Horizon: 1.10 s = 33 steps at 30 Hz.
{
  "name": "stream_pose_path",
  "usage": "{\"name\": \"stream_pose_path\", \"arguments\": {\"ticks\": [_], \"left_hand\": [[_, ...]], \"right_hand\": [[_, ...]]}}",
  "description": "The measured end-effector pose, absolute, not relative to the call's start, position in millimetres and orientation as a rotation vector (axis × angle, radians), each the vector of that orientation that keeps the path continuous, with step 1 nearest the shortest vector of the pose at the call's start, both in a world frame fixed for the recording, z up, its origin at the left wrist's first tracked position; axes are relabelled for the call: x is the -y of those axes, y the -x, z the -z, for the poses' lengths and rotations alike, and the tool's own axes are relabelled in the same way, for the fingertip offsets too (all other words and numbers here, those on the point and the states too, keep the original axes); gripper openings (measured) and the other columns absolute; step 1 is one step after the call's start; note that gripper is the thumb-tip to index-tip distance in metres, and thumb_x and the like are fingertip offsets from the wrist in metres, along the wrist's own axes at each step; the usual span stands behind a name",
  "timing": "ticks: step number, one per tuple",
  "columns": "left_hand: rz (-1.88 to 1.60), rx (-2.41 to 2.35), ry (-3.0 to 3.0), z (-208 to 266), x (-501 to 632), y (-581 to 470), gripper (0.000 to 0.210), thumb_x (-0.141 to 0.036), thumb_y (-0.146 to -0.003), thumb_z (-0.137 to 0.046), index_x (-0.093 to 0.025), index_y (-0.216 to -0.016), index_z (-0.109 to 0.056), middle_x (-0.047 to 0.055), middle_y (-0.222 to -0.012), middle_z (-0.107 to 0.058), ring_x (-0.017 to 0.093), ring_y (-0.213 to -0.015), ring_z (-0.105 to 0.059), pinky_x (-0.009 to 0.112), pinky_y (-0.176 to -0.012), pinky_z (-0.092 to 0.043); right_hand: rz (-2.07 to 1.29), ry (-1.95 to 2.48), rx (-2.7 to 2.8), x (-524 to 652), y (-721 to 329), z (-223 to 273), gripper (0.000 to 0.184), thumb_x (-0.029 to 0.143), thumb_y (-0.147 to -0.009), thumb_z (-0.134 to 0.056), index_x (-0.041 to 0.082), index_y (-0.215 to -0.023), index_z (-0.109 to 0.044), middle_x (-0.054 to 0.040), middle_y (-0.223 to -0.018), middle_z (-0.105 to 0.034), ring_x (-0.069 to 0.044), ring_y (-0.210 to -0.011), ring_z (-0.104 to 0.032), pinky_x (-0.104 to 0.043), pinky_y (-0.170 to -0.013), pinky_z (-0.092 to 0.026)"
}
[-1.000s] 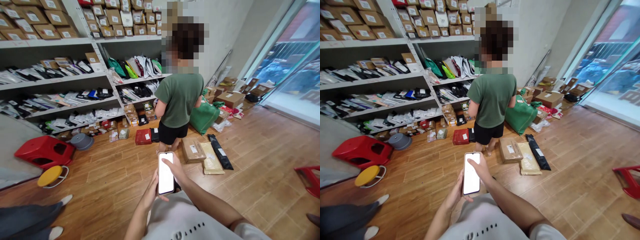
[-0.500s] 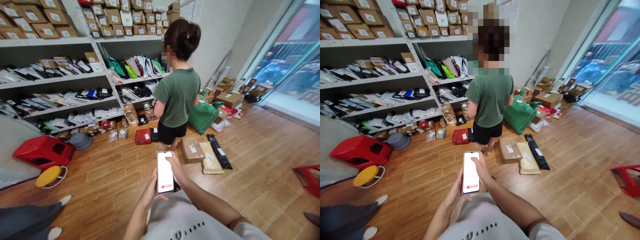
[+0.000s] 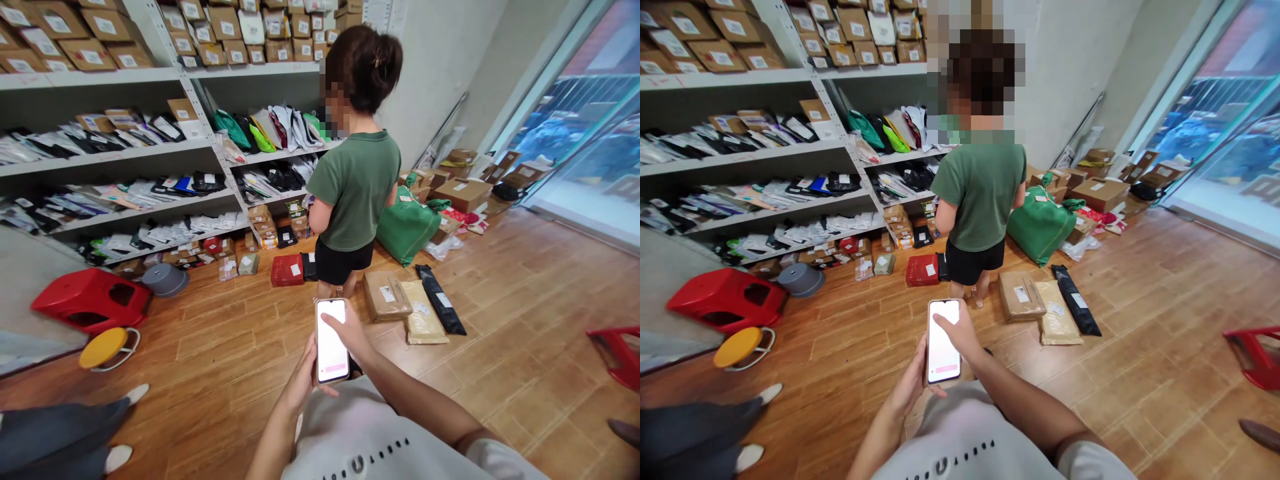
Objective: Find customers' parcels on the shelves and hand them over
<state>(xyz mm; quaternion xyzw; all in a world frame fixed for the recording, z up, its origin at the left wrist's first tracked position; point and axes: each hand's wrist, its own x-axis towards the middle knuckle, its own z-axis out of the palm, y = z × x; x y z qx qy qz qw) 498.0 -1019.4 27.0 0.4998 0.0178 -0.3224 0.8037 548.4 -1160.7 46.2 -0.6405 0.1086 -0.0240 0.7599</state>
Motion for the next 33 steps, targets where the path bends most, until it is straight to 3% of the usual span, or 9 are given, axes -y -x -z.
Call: {"name": "stream_pose_path", "arguments": {"ticks": [4, 9, 15, 22, 26, 29, 33], "left_hand": [[0.661, -0.051, -1.002, -27, 1018, -501, 0.073, -0.058, -0.091, -0.041, -0.040, -0.151, -0.004, 0.009, -0.156, -0.026, 0.036, -0.112, -0.056, 0.034, -0.049, -0.060], [0.600, -0.109, -0.908, -32, 1015, -505, 0.075, -0.059, -0.091, -0.041, -0.039, -0.151, -0.001, 0.013, -0.148, -0.039, 0.034, -0.102, -0.063, 0.036, -0.048, -0.059], [0.584, -0.106, -0.836, -30, 1008, -512, 0.081, -0.058, -0.090, -0.044, -0.035, -0.152, 0.003, 0.015, -0.145, -0.044, 0.034, -0.101, -0.063, 0.032, -0.046, -0.059], [0.575, -0.146, -0.845, -28, 1001, -516, 0.079, -0.060, -0.089, -0.044, -0.037, -0.152, -0.001, 0.014, -0.148, -0.039, 0.032, -0.098, -0.064, 0.030, -0.045, -0.056], [0.536, -0.163, -0.886, -28, 994, -520, 0.080, -0.062, -0.088, -0.044, -0.035, -0.152, -0.004, 0.015, -0.148, -0.039, 0.033, -0.099, -0.063, 0.028, -0.043, -0.055], [0.519, -0.161, -0.913, -28, 988, -524, 0.080, -0.061, -0.089, -0.042, -0.036, -0.152, -0.001, 0.016, -0.147, -0.039, 0.034, -0.098, -0.063, 0.026, -0.041, -0.053], [0.479, -0.183, -0.980, -31, 981, -530, 0.093, -0.044, -0.084, -0.060, -0.037, -0.151, 0.004, 0.016, -0.143, -0.043, 0.034, -0.097, -0.064, 0.026, -0.043, -0.055]], "right_hand": [[-0.052, 1.335, -0.139, 1168, -546, -41, 0.028, 0.033, -0.079, -0.059, 0.022, -0.105, -0.052, -0.0025, -0.094, -0.065, -0.023, -0.088, -0.062, -0.037, -0.080, -0.048], [-0.312, 1.309, 0.195, 1182, -530, -36, 0.061, 0.015, -0.071, -0.068, 0.024, -0.128, -0.048, -0.0057, -0.125, -0.060, -0.026, -0.116, -0.055, -0.040, -0.095, -0.045], [-0.400, 1.287, 0.313, 1182, -526, -33, 0.078, 0.011, -0.069, -0.070, 0.021, -0.140, -0.038, -0.0094, -0.133, -0.056, -0.028, -0.121, -0.053, -0.042, -0.099, -0.043], [-0.425, 1.226, 0.226, 1176, -539, -16, 0.067, 0.008, -0.071, -0.055, 0.027, -0.135, -0.047, -0.0016, -0.136, -0.055, -0.024, -0.128, -0.047, -0.042, -0.105, -0.035], [-0.405, 1.235, 0.134, 1163, -553, -15, 0.046, 0.019, -0.074, -0.057, 0.024, -0.120, -0.060, -0.0025, -0.112, -0.068, -0.025, -0.108, -0.058, -0.042, -0.095, -0.042], [-0.346, 1.222, 0.060, 1147, -573, -21, 0.031, 0.026, -0.073, -0.060, 0.024, -0.103, -0.066, -0.0014, -0.092, -0.070, -0.024, -0.092, -0.062, -0.037, -0.084, -0.045], [-0.334, 1.210, 0.048, 1128, -605, -36, 0.029, 0.027, -0.072, -0.059, 0.025, -0.101, -0.064, 0.0010, -0.089, -0.068, -0.022, -0.086, -0.060, -0.031, -0.076, -0.045]]}}
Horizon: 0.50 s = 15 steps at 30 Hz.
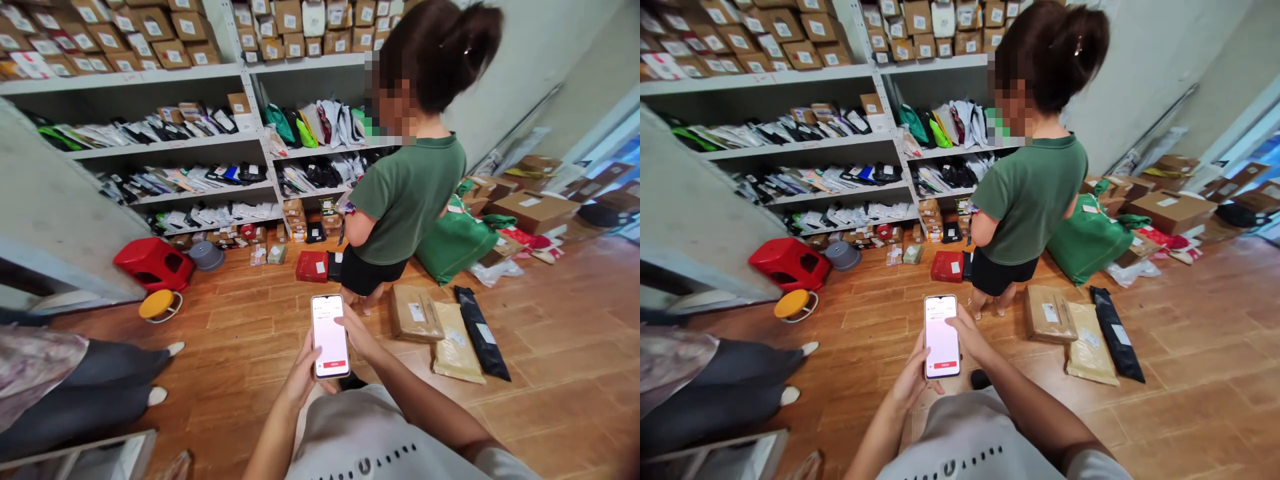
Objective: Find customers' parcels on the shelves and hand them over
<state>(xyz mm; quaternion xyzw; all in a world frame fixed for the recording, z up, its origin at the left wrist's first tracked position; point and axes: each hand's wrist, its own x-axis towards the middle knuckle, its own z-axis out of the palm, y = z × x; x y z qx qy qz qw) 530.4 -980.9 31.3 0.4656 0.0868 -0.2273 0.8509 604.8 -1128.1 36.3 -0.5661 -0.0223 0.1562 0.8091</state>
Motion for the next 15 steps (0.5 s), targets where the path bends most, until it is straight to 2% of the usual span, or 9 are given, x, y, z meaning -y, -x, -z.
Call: {"name": "stream_pose_path", "arguments": {"ticks": [2, 4, 9, 15], "left_hand": [[0.431, -0.176, -1.037, -32, 979, -535, 0.108, -0.028, -0.075, -0.071, -0.037, -0.151, 0.004, 0.015, -0.140, -0.047, 0.035, -0.099, -0.063, 0.027, -0.046, -0.057], [0.357, -0.182, -1.096, -33, 978, -542, 0.115, -0.019, -0.069, -0.073, -0.037, -0.151, 0.005, 0.015, -0.138, -0.049, 0.035, -0.101, -0.062, 0.027, -0.048, -0.058], [0.187, -0.288, -1.056, -33, 968, -559, 0.111, -0.012, -0.069, -0.062, -0.034, -0.151, 0.009, 0.015, -0.137, -0.050, 0.031, -0.098, -0.062, 0.027, -0.048, -0.057], [-0.017, -0.453, -0.951, -35, 944, -569, 0.107, -0.011, -0.065, -0.051, -0.035, -0.152, 0.006, 0.013, -0.138, -0.049, 0.032, -0.099, -0.062, 0.027, -0.046, -0.055]], "right_hand": [[-0.359, 1.209, 0.051, 1119, -621, -43, 0.028, 0.027, -0.072, -0.058, 0.024, -0.099, -0.063, 0.0017, -0.086, -0.067, -0.020, -0.079, -0.059, -0.030, -0.072, -0.044], [-0.398, 1.207, 0.057, 1110, -638, -48, 0.026, 0.028, -0.071, -0.059, 0.023, -0.096, -0.063, 0.0018, -0.084, -0.067, -0.019, -0.075, -0.058, -0.029, -0.069, -0.043], [-0.556, 1.194, 0.108, 1076, -678, -53, 0.024, 0.030, -0.067, -0.060, 0.022, -0.089, -0.062, 0.0022, -0.075, -0.065, -0.018, -0.068, -0.055, -0.028, -0.063, -0.041], [-0.770, 1.177, 0.262, 1015, -721, -53, 0.017, 0.030, -0.071, -0.056, 0.022, -0.086, -0.060, 0.0025, -0.074, -0.062, -0.017, -0.068, -0.056, -0.027, -0.064, -0.042]]}}
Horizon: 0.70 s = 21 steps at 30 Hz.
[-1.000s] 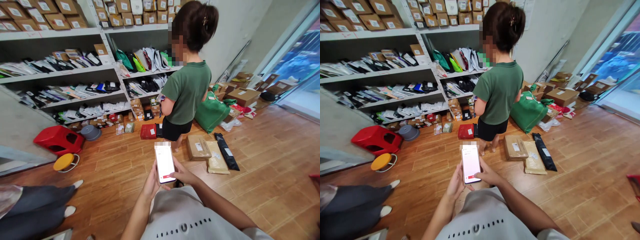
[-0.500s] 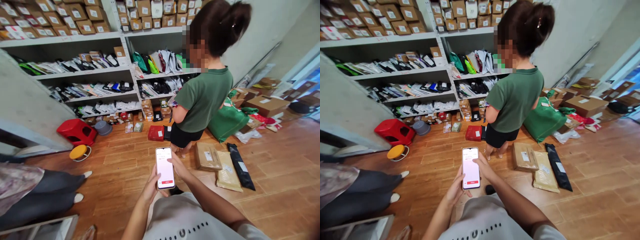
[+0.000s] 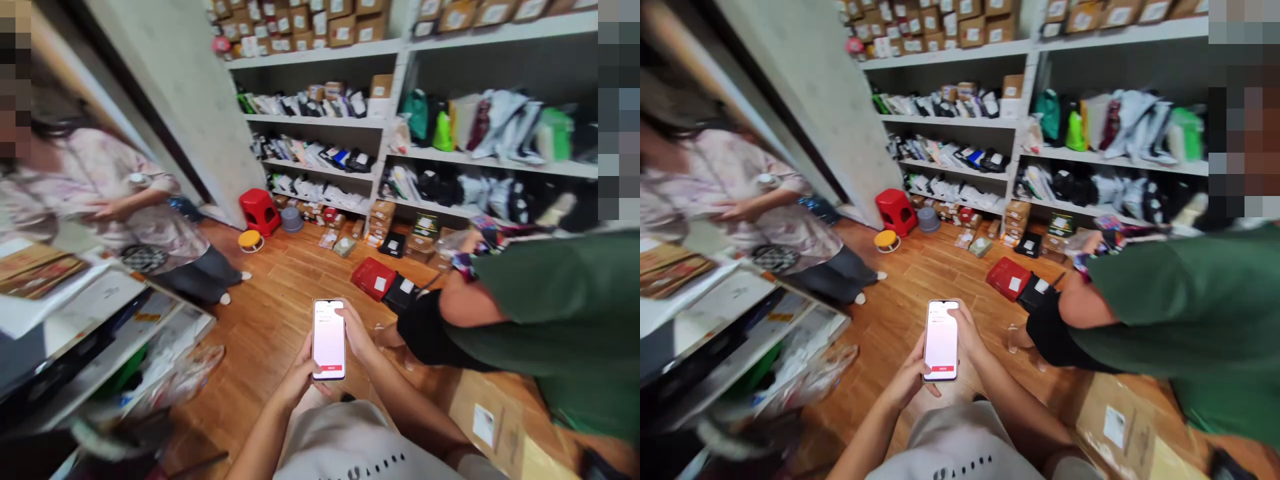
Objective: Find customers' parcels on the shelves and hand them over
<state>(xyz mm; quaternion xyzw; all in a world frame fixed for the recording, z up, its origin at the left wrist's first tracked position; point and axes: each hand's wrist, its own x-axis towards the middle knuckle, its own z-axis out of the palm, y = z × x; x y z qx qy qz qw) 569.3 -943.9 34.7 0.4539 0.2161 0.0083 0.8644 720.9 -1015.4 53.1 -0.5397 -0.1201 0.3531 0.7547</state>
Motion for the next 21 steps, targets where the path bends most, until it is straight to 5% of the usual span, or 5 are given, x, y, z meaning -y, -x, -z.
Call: {"name": "stream_pose_path", "arguments": {"ticks": [11, 15, 21], "left_hand": [[-0.354, -0.789, -0.933, -32, 887, -501, 0.103, -0.015, -0.062, -0.054, -0.033, -0.153, -0.008, 0.010, -0.147, -0.037, 0.029, -0.098, -0.057, 0.030, -0.050, -0.057], [-0.442, -0.832, -0.884, -33, 843, -443, 0.104, -0.017, -0.061, -0.053, -0.033, -0.153, -0.005, 0.010, -0.149, -0.034, 0.029, -0.096, -0.058, 0.030, -0.049, -0.056], [-0.502, -0.704, -0.864, -34, 743, -343, 0.101, -0.019, -0.066, -0.051, -0.037, -0.152, 0.000, 0.008, -0.150, -0.033, 0.030, -0.099, -0.058, 0.027, -0.055, -0.054]], "right_hand": [[-1.091, 1.213, 0.467, 874, -659, -37, 0.043, 0.035, -0.059, -0.079, 0.023, -0.092, -0.054, 0.0051, -0.071, -0.059, -0.014, -0.059, -0.054, -0.025, -0.055, -0.042], [-1.169, 1.143, 0.510, 816, -601, -44, 0.025, 0.044, -0.073, -0.064, 0.023, -0.080, -0.055, 0.0056, -0.065, -0.054, -0.013, -0.056, -0.051, -0.024, -0.052, -0.039], [-1.186, 1.026, 0.571, 716, -504, -61, 0.012, 0.034, -0.076, -0.057, 0.023, -0.078, -0.052, 0.0068, -0.061, -0.050, -0.012, -0.052, -0.048, -0.024, -0.050, -0.035]]}}
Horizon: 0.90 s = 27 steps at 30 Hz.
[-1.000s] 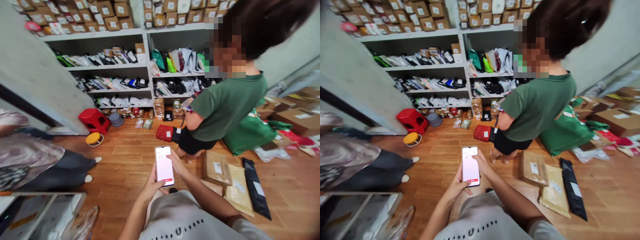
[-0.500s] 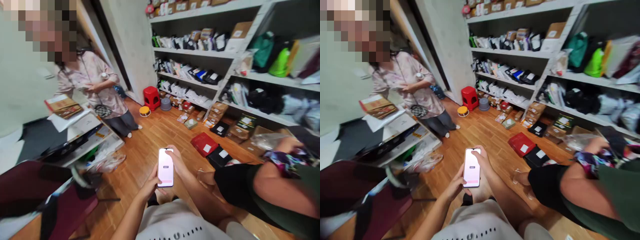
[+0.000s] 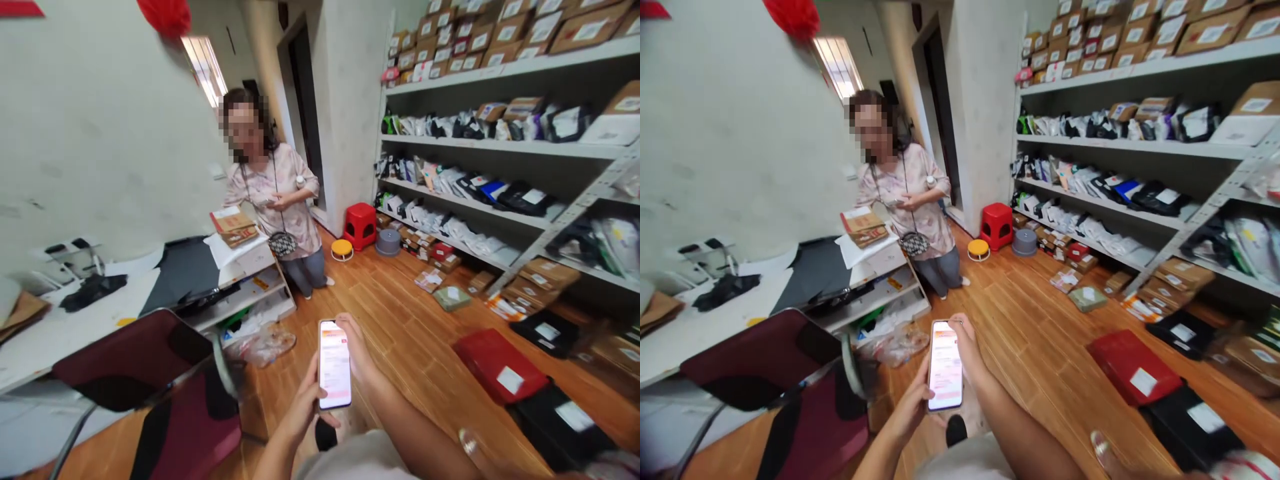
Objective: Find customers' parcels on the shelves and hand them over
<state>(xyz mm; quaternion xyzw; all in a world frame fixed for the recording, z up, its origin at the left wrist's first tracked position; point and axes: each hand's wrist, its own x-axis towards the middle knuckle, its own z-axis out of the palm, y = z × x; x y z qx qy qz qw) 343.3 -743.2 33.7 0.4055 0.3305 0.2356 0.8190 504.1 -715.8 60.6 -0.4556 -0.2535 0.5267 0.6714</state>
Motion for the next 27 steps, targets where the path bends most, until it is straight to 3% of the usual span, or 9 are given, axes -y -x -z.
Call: {"name": "stream_pose_path", "arguments": {"ticks": [5, 10, 13, 16, 22, 27], "left_hand": [[-0.541, -0.660, -0.868, -34, 666, -280, 0.101, -0.021, -0.066, -0.054, -0.035, -0.152, -0.002, 0.008, -0.150, -0.034, 0.031, -0.105, -0.056, 0.027, -0.059, -0.055], [-0.570, -0.749, -0.878, -37, 621, -246, 0.099, -0.020, -0.068, -0.052, -0.035, -0.152, -0.003, 0.009, -0.148, -0.035, 0.031, -0.104, -0.056, 0.025, -0.053, -0.054], [-0.611, -0.753, -0.843, -36, 596, -234, 0.097, -0.021, -0.068, -0.052, -0.035, -0.152, -0.007, 0.010, -0.146, -0.038, 0.031, -0.102, -0.057, 0.024, -0.050, -0.053], [-0.661, -0.703, -0.734, -32, 567, -224, 0.099, -0.021, -0.069, -0.051, -0.036, -0.152, 0.000, 0.011, -0.144, -0.041, 0.030, -0.097, -0.060, 0.023, -0.048, -0.052], [-0.798, -0.677, -0.579, -26, 485, -217, 0.102, -0.023, -0.068, -0.054, -0.037, -0.151, 0.002, 0.011, -0.143, -0.043, 0.030, -0.096, -0.062, 0.027, -0.051, -0.055], [-0.884, -0.697, -0.579, -19, 401, -224, 0.096, -0.024, -0.070, -0.054, -0.038, -0.152, -0.006, 0.011, -0.140, -0.046, 0.028, -0.091, -0.064, 0.026, -0.048, -0.053]], "right_hand": [[-1.175, 1.017, 0.614, 639, -437, -72, 0.022, 0.035, -0.073, -0.066, 0.023, -0.084, -0.051, 0.0064, -0.062, -0.054, -0.013, -0.052, -0.050, -0.025, -0.051, -0.038], [-1.169, 1.086, 0.629, 582, -399, -69, 0.041, 0.032, -0.060, -0.082, 0.022, -0.085, -0.051, 0.0073, -0.068, -0.056, -0.012, -0.058, -0.051, -0.023, -0.056, -0.039], [-1.237, 1.055, 0.640, 552, -386, -63, 0.032, 0.040, -0.070, -0.074, 0.023, -0.086, -0.052, 0.0074, -0.067, -0.054, -0.012, -0.057, -0.049, -0.023, -0.056, -0.038], [-1.326, 0.985, 0.670, 518, -379, -59, 0.021, 0.043, -0.080, -0.057, 0.022, -0.084, -0.053, 0.0061, -0.066, -0.055, -0.013, -0.057, -0.050, -0.024, -0.056, -0.038], [-1.459, 0.874, 0.763, 429, -372, -49, 0.021, 0.036, -0.077, -0.057, 0.020, -0.090, -0.062, 0.0014, -0.076, -0.065, -0.016, -0.067, -0.056, -0.025, -0.063, -0.043], [-1.534, 0.780, 0.795, 337, -376, -38, 0.025, 0.036, -0.075, -0.064, 0.021, -0.095, -0.064, 0.0010, -0.081, -0.067, -0.016, -0.069, -0.059, -0.026, -0.065, -0.045]]}}
